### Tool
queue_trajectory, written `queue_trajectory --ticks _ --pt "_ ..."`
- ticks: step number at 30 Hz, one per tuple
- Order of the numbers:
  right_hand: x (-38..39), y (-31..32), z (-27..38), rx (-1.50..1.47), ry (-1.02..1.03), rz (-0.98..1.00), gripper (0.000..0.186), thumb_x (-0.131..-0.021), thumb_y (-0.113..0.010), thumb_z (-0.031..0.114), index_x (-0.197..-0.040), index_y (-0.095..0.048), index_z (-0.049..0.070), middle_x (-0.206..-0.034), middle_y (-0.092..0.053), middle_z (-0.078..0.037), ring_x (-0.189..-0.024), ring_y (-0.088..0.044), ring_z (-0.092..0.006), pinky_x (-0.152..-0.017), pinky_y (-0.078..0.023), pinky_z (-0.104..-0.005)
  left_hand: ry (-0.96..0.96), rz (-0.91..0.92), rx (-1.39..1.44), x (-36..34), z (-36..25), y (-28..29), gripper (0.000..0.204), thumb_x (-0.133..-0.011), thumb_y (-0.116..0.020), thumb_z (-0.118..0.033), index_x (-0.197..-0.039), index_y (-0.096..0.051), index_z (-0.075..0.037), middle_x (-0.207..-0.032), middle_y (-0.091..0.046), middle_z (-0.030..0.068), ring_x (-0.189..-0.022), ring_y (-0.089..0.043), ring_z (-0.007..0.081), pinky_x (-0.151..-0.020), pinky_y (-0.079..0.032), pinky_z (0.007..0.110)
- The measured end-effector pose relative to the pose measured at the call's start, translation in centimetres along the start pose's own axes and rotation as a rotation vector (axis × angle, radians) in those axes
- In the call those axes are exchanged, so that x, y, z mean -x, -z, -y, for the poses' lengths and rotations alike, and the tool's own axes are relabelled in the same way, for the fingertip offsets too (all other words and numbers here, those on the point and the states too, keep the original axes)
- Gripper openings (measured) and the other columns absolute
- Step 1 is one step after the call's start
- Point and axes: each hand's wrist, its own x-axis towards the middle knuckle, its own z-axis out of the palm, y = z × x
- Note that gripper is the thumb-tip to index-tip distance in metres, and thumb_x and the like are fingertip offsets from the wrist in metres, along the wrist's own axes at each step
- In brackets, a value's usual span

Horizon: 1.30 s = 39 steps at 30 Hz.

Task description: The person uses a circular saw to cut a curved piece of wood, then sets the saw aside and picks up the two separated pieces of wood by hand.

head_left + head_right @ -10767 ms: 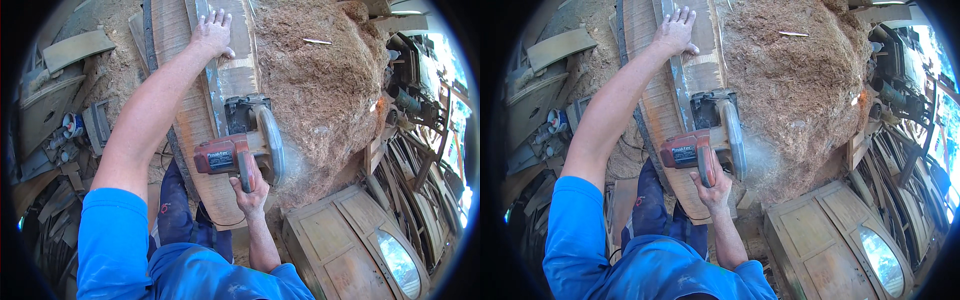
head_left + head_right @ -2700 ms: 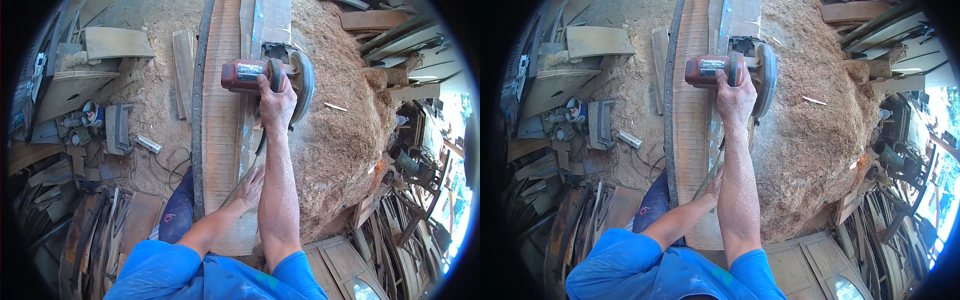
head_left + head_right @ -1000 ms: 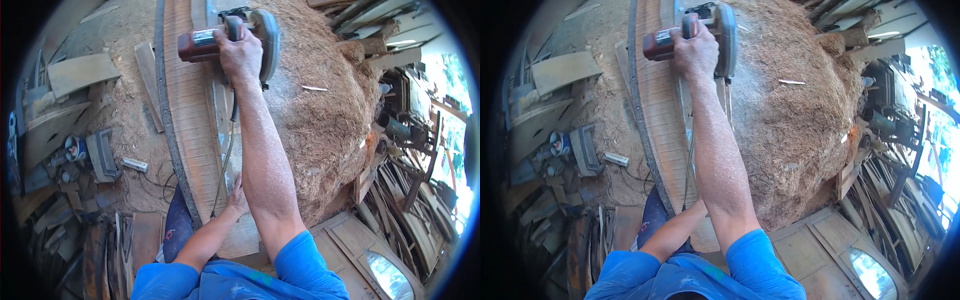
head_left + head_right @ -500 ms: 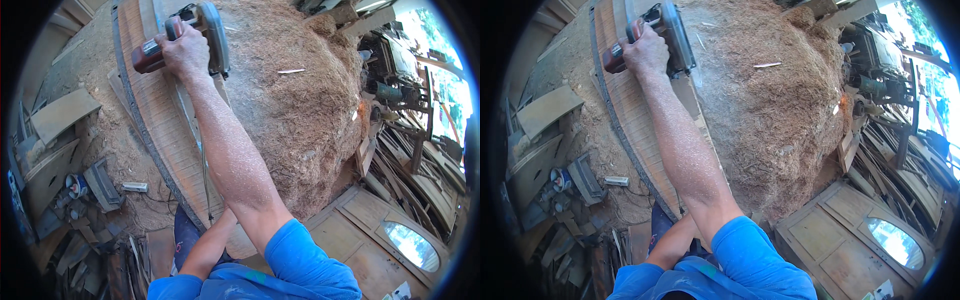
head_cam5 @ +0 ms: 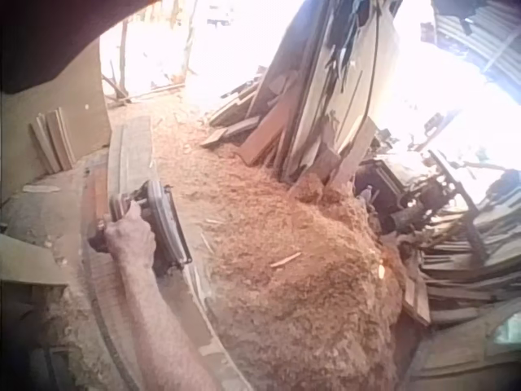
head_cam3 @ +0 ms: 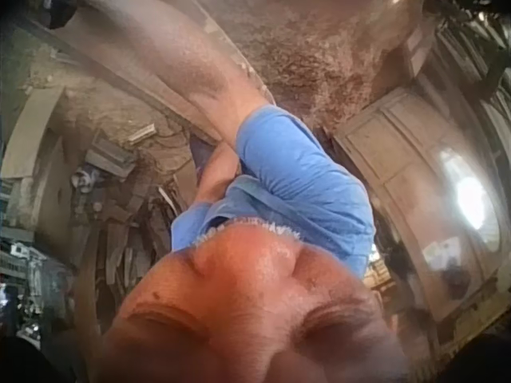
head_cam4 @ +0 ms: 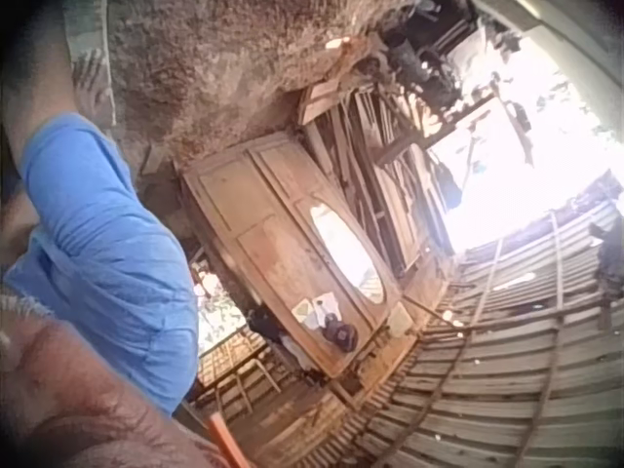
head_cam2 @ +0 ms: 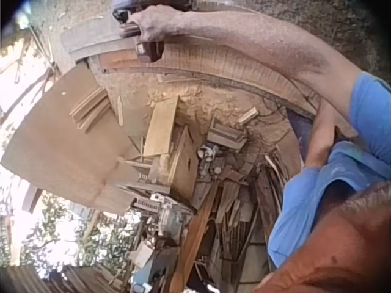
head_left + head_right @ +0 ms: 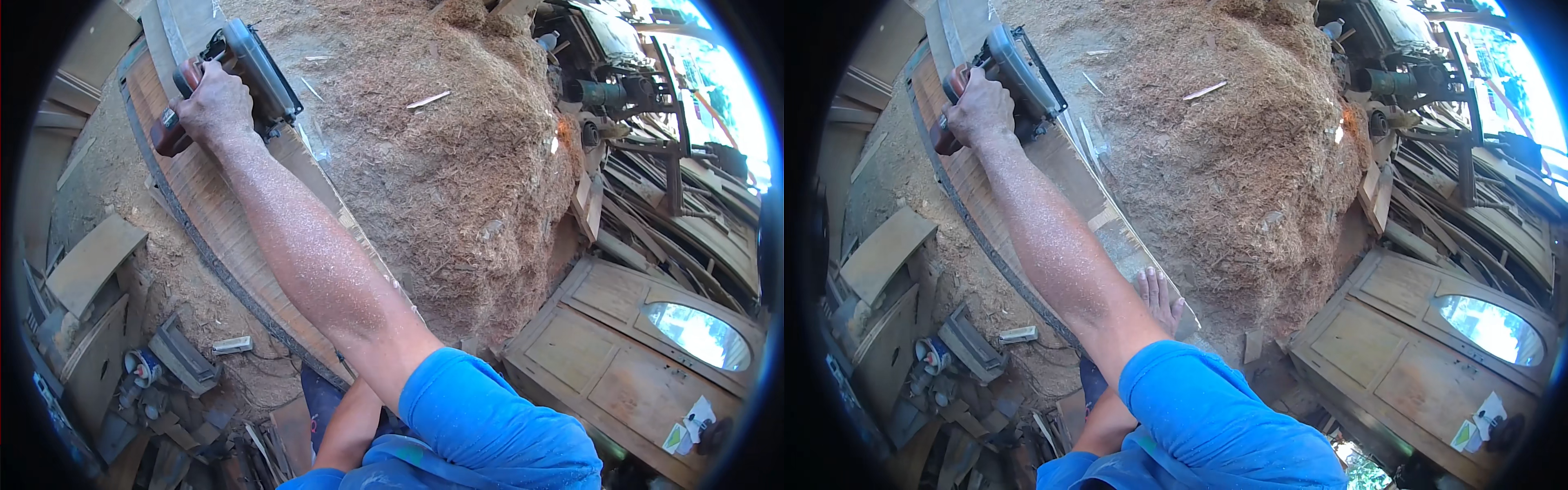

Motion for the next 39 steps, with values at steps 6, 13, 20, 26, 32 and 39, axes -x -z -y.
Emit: queue_trajectory --ticks 6,13,20,26,32,39 --pt "0.1 0.7 -1.2 0.139 0.061 -0.041 0.046 -0.083 -0.075 0.030 -0.114 -0.064 -0.002 -0.100 -0.072 -0.028 -0.101 -0.070 -0.0446 -0.090 -0.056 -0.0494 0.016 -0.054 0.112 -0.5 -1.0 0.7 0.075 -0.100 -0.049 -0.046 -0.155 -0.037 0.002 -0.165 -0.029 0.0219 -0.156 -0.021 0.0365 -0.126 -0.011 0.060" --pt "9.7 7.4 -4.4 0.023 0.237 -0.322 0.056 -0.086 -0.076 0.027 -0.132 -0.050 0.009 -0.095 -0.072 -0.027 -0.089 -0.071 -0.0469 -0.080 -0.056 -0.0548 -0.068 -0.034 0.301 1.7 1.1 -0.5 0.075 -0.097 -0.051 -0.044 -0.157 -0.036 -0.002 -0.166 -0.030 0.0193 -0.157 -0.020 0.0322 -0.128 -0.007 0.058" --pt "27.2 22.2 -10.7 0.358 0.094 -0.298 0.064 -0.085 -0.078 0.030 -0.141 -0.053 0.012 -0.104 -0.074 -0.022 -0.097 -0.072 -0.0431 -0.083 -0.058 -0.0488 -0.844 0.561 0.572 20.4 -3.3 -0.3 0.065 -0.095 -0.061 -0.035 -0.148 -0.046 0.001 -0.158 -0.043 0.0218 -0.139 -0.050 0.0372 -0.118 -0.038 0.044" --pt "46.8 28.9 -18.3 0.588 -0.280 -0.242 0.058 -0.085 -0.076 0.030 -0.138 -0.057 0.016 -0.097 -0.075 -0.021 -0.094 -0.072 -0.0417 -0.082 -0.058 -0.0490 -0.059 0.801 0.875 23.7 4.8 4.9 0.036 -0.096 -0.065 -0.031 -0.119 -0.072 -0.004 -0.114 -0.073 0.0198 -0.106 -0.071 0.0377 -0.091 -0.056 0.045" --pt "54.9 30.7 -24.8 0.899 -0.708 0.219 0.040 -0.088 -0.066 0.023 -0.127 -0.058 0.018 -0.100 -0.074 -0.023 -0.094 -0.072 -0.0437 -0.082 -0.058 -0.0549 0.273 -0.283 0.488 6.2 14.6 6.7 0.060 -0.101 -0.061 -0.034 -0.144 -0.049 0.006 -0.144 -0.053 0.0299 -0.136 -0.051 0.0426 -0.115 -0.038 0.047" --pt "52.4 37.0 -37.8 1.076 -0.735 0.325 0.032 -0.093 -0.053 0.013 -0.124 -0.062 0.010 -0.102 -0.075 -0.023 -0.094 -0.074 -0.0407 -0.081 -0.059 -0.0514 0.352 -0.554 0.418 -8.0 17.9 4.5 0.106 -0.094 -0.065 -0.058 -0.158 -0.017 0.011 -0.162 -0.024 0.0342 -0.153 -0.023 0.0441 -0.126 -0.020 0.049"
